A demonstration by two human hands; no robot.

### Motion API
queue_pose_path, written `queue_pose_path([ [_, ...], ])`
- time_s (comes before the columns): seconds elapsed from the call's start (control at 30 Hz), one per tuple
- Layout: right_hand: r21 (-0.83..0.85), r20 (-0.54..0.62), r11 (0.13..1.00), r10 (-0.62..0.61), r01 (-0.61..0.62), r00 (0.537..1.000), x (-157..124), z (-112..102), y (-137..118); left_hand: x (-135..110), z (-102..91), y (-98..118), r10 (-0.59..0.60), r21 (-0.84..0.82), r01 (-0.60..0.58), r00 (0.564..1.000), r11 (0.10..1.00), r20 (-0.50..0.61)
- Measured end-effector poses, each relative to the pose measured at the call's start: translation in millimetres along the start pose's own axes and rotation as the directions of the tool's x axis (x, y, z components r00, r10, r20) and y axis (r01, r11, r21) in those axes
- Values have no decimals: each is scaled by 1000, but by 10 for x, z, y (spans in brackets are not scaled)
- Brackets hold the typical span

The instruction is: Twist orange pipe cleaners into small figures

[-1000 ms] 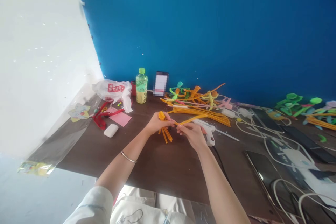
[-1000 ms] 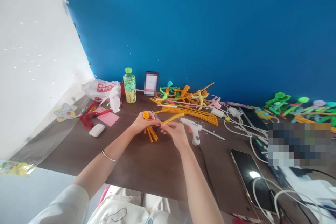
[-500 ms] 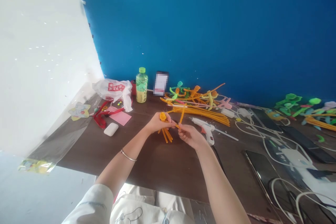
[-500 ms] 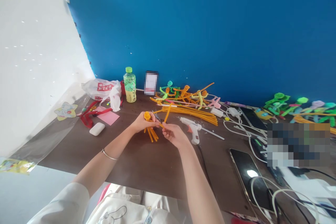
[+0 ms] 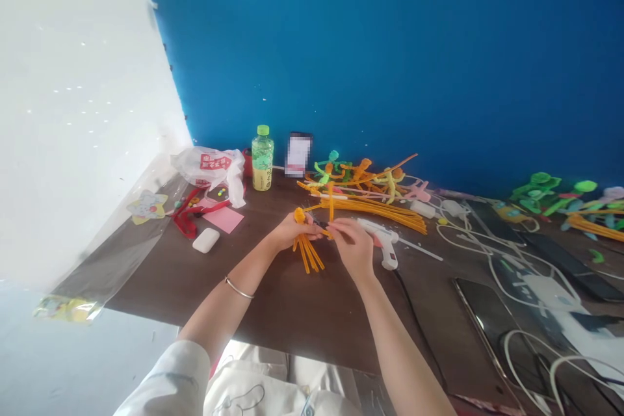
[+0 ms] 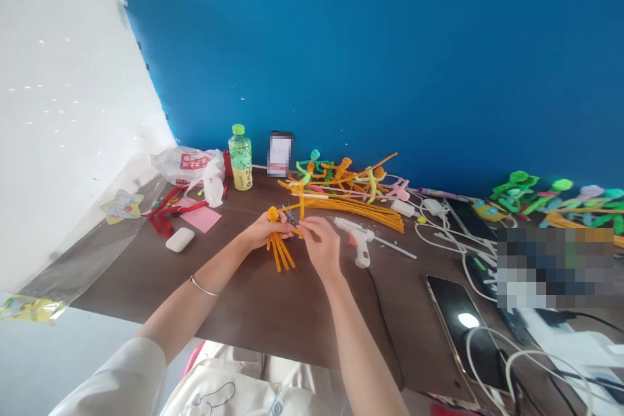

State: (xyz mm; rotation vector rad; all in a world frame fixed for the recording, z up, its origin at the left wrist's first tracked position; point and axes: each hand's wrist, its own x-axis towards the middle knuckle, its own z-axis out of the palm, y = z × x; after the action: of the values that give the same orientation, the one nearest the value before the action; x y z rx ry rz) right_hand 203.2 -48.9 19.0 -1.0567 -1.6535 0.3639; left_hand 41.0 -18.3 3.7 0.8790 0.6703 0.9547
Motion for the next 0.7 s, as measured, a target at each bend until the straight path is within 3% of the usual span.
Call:
queue_pose_path([
  [0.13,-64,150,976,-198,209,969,-3,-92,11,-7,2,15,-21,-80,20,1000,997,-20],
  [0.27,-118,258,959,-221,258,940,-7,-133,19,10,-20,13,-18,-116,12,999,993,-47],
  [0.53,-178,281,978,-53,106,958,7,-106,61,-22,3,44,21,-81,-22,1000,996,-13],
  [0.7,-16,272,996,94,-93,958,13,-80,-25,-42,24,57,115,-52,-114,993,992,20],
])
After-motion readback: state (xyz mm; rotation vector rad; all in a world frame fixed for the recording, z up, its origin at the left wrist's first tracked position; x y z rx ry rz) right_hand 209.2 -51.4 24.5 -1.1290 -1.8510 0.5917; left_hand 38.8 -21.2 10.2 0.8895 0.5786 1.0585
